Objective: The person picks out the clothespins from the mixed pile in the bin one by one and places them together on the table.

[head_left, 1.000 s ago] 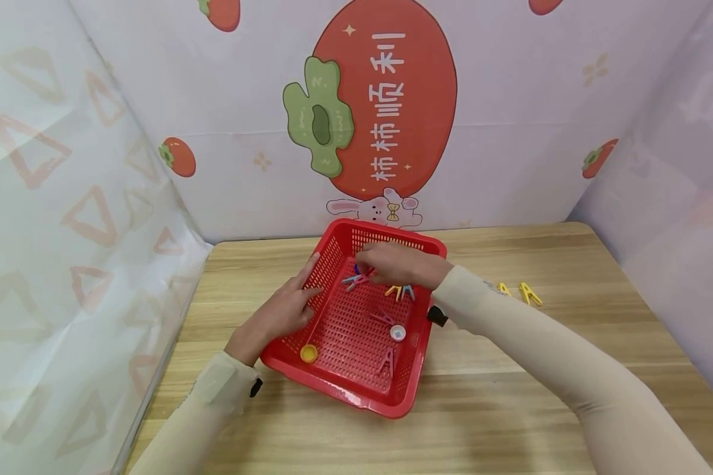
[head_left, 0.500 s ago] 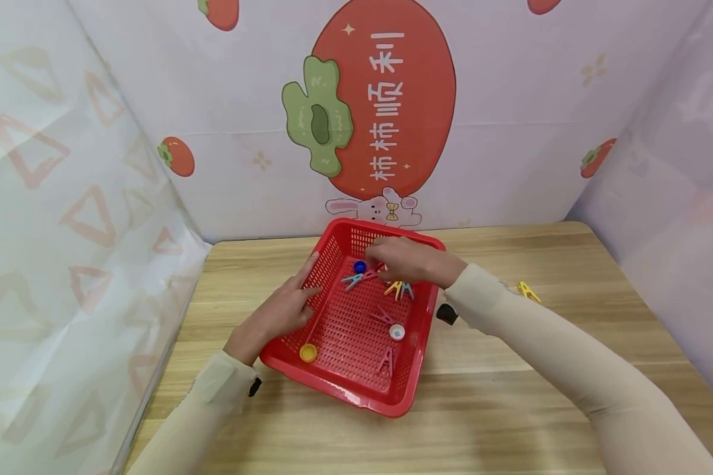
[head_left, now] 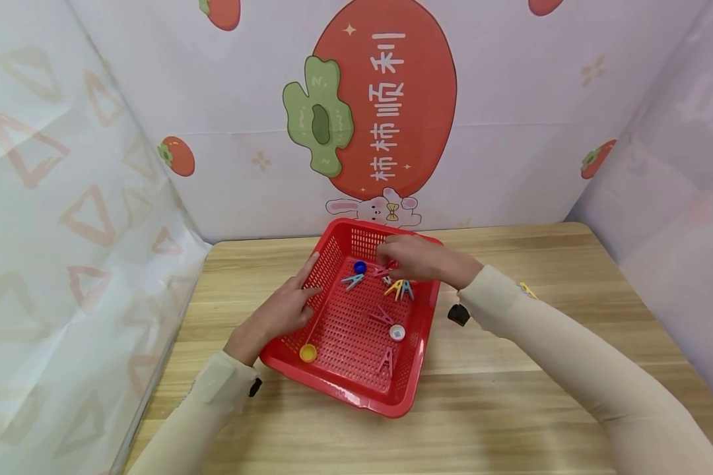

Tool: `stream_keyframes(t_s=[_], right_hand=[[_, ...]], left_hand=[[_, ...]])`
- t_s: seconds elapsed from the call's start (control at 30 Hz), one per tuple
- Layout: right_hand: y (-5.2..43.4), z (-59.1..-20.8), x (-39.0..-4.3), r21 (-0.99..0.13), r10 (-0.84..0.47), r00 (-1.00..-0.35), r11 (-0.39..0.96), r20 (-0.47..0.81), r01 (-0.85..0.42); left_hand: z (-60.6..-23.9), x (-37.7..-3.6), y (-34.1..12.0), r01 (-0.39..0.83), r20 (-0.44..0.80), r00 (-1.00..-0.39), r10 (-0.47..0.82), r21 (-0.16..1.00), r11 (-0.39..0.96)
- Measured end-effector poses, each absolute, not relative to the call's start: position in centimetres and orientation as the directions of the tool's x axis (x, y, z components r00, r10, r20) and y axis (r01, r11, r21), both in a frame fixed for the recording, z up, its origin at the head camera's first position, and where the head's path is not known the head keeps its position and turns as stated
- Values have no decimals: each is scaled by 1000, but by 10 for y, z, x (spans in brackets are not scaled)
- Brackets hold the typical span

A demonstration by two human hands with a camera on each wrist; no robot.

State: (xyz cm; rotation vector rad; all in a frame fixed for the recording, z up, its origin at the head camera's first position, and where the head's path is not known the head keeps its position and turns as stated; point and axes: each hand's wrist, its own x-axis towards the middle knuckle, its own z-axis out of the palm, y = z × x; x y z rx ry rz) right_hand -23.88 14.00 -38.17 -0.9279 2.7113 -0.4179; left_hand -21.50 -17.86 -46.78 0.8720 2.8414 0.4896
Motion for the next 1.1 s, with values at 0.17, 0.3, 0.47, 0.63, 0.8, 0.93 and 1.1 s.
stream_keyframes(t_s=[0.17,0.3,0.47,0.63,0.8,0.93,1.1], right_hand=[[146,-381,-237,-333,-636,-763,749,-117,-573],[151,-382,-236,-334,-628,-770,754,-112,-566],[156,-380,-234,-342,-615,-781,761,-108,-551],[162,-377,-231,-344,-604,-792,766,-94,-543],[167,-377,-230,-343,-591,-801,775,-93,-531],[170,-377,-230,-353,-579,-810,780,-93,-517],[176,-378,-229,-354,-571,-816,784,-90,-509]], left_hand=[[-469,-215,-179,536,-12,-820,572,332,776],[-469,-215,-179,530,-16,-823,568,340,777],[-468,-214,-179,521,-24,-826,563,348,779],[-469,-214,-179,523,-22,-826,564,345,779],[-469,-215,-179,532,-13,-822,570,340,775],[-469,-215,-178,532,-15,-822,570,339,776],[-468,-215,-178,528,-16,-824,567,343,777]])
